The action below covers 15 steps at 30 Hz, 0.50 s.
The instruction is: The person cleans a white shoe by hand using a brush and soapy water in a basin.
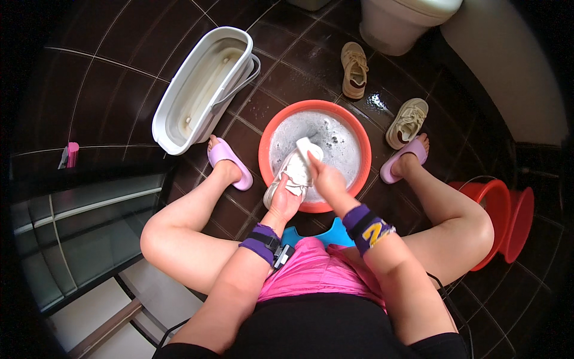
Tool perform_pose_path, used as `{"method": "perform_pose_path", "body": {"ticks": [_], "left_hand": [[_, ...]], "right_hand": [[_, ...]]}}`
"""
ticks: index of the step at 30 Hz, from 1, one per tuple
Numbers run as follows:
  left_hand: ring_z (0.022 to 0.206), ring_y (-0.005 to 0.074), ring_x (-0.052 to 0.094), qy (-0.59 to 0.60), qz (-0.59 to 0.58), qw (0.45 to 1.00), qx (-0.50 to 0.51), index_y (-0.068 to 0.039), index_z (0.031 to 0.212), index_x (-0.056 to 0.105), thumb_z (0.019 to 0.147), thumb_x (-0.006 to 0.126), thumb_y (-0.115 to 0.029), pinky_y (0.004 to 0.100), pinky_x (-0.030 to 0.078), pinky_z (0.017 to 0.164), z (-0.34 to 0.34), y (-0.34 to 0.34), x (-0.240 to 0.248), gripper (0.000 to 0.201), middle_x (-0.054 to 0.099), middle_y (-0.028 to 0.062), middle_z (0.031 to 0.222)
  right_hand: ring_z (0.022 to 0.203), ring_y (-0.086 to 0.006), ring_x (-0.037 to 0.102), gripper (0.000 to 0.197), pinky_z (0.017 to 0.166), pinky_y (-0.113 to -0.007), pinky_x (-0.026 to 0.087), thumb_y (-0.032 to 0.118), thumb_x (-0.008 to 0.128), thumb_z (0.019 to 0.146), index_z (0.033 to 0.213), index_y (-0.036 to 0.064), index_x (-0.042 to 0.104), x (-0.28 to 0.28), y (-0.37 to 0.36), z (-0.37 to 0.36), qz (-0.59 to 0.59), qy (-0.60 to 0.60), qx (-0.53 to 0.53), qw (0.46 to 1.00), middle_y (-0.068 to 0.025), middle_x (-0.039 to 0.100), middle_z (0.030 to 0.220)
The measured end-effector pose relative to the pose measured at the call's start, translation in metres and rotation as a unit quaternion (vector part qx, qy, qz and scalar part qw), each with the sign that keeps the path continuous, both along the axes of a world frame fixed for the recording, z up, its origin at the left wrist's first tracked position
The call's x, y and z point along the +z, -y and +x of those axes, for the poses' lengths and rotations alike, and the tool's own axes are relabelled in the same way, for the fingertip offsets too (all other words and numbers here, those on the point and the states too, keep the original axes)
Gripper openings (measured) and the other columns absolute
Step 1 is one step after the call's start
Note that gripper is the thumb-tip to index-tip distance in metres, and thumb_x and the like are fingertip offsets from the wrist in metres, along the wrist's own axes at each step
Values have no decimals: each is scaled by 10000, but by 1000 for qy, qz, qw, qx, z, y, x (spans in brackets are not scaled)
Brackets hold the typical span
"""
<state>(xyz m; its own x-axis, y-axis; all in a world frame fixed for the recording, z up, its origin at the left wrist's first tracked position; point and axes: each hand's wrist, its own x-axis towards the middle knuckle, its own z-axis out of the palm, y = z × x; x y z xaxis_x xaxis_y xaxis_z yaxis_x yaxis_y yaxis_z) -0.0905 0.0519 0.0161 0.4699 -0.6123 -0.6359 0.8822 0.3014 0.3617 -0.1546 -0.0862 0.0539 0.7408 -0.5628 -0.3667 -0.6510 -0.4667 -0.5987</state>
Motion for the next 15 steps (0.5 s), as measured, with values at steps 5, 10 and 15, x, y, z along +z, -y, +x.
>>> {"method": "perform_pose_path", "body": {"ticks": [5, 10, 15], "left_hand": [[1218, 250, 506, 27, 28, 999, 19, -40, 1348, 438, 986, 401, -403, 395, 365, 1053, -2, 9, 8, 514, 550, 88, 1303], [1176, 257, 535, 37, 35, 998, 49, -20, 1310, 464, 978, 369, -446, 396, 383, 1033, 13, -2, -17, 548, 573, 106, 1261], [1197, 231, 511, 29, 121, 990, 66, -46, 1329, 462, 1003, 342, -454, 365, 378, 1035, 4, -7, -22, 536, 552, 90, 1288]], "right_hand": [[1013, -389, 606, 417, 878, -452, 473, 270, 492, 923, 1332, 197, 523, -32, 56, -7, 51, -56, -132, 988, -228, 636, 1079], [1046, -373, 602, 419, 893, -428, 469, 261, 497, 935, 1338, 145, 512, -27, 40, -10, 83, 20, -155, 984, -231, 613, 1143], [898, -418, 623, 398, 789, -476, 491, 281, 515, 933, 1331, 293, 515, 43, -34, 4, 140, -7, -5, 990, -255, 632, 951]]}}
